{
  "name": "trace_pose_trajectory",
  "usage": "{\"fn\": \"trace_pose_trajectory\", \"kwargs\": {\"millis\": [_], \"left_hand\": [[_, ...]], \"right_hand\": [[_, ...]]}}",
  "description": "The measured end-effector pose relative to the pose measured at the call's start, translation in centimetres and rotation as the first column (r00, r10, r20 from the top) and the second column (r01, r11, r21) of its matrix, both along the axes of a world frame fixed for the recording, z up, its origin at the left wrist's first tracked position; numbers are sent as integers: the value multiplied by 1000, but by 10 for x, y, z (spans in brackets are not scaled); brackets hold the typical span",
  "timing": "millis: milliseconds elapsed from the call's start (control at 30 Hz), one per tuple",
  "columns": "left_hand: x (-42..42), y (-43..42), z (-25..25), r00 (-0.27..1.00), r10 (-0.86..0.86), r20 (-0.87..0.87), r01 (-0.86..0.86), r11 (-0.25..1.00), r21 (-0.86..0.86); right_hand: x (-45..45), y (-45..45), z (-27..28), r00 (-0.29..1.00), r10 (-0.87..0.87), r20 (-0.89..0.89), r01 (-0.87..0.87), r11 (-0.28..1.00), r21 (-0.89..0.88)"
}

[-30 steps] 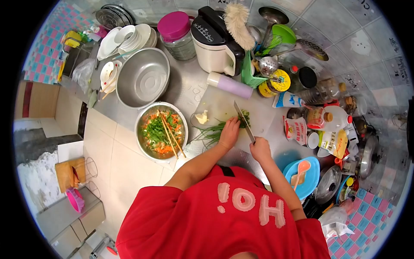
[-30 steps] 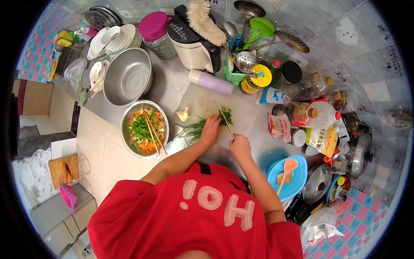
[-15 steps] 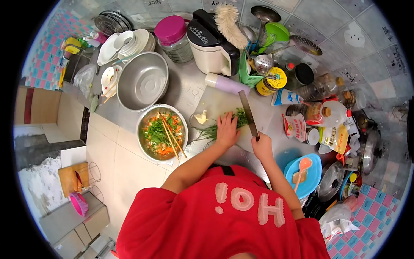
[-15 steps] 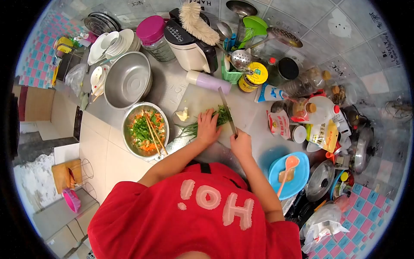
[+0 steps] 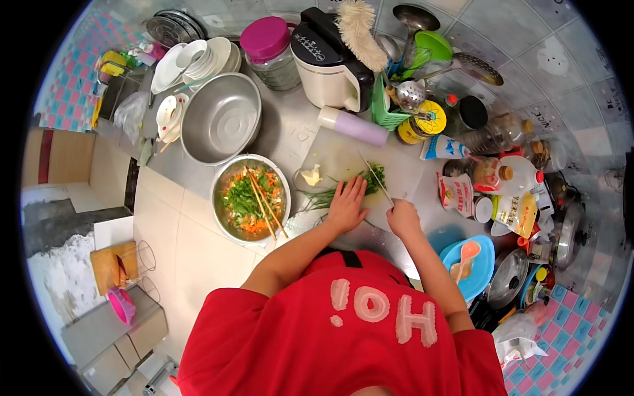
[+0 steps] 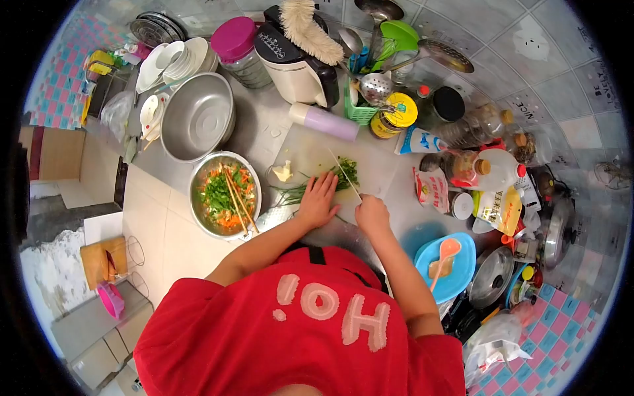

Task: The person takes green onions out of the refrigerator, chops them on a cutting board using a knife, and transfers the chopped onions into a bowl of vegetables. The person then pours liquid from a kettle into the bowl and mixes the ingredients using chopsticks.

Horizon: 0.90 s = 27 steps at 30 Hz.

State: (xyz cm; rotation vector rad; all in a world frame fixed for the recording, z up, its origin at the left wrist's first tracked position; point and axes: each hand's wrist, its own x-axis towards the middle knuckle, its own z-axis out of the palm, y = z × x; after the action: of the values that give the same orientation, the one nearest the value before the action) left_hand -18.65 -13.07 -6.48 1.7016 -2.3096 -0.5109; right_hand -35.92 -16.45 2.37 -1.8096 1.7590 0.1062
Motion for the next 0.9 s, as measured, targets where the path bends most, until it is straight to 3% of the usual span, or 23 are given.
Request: {"fn": "trace_pose_trajectory", "kwargs": {"millis": [167, 300, 400, 500, 667, 900], "left_hand": [[1, -2, 1, 999, -10, 31, 8, 999, 53], [2, -2, -2, 1000, -12, 16, 11, 999, 44], [1, -1, 0, 1000, -10, 17, 9, 999, 37], [1, 0, -6, 1000, -11, 20, 10, 1000, 26], [8, 1, 6, 996, -79, -48, 81, 996, 38], [26, -6, 5, 974, -227, -9, 227, 972, 54]], "right_hand": [[0, 7, -58, 988, -72, 137, 89, 989, -119], [-7, 5, -43, 970, -80, 229, 115, 983, -145], [-8, 4, -10, 981, -44, 188, 62, 994, -94], [-10, 10, -39, 993, 1, 116, 11, 994, -106], [-6, 7, -72, 968, -70, 241, 116, 977, -180], [-12, 11, -20, 930, -59, 362, 130, 976, -176]]}}
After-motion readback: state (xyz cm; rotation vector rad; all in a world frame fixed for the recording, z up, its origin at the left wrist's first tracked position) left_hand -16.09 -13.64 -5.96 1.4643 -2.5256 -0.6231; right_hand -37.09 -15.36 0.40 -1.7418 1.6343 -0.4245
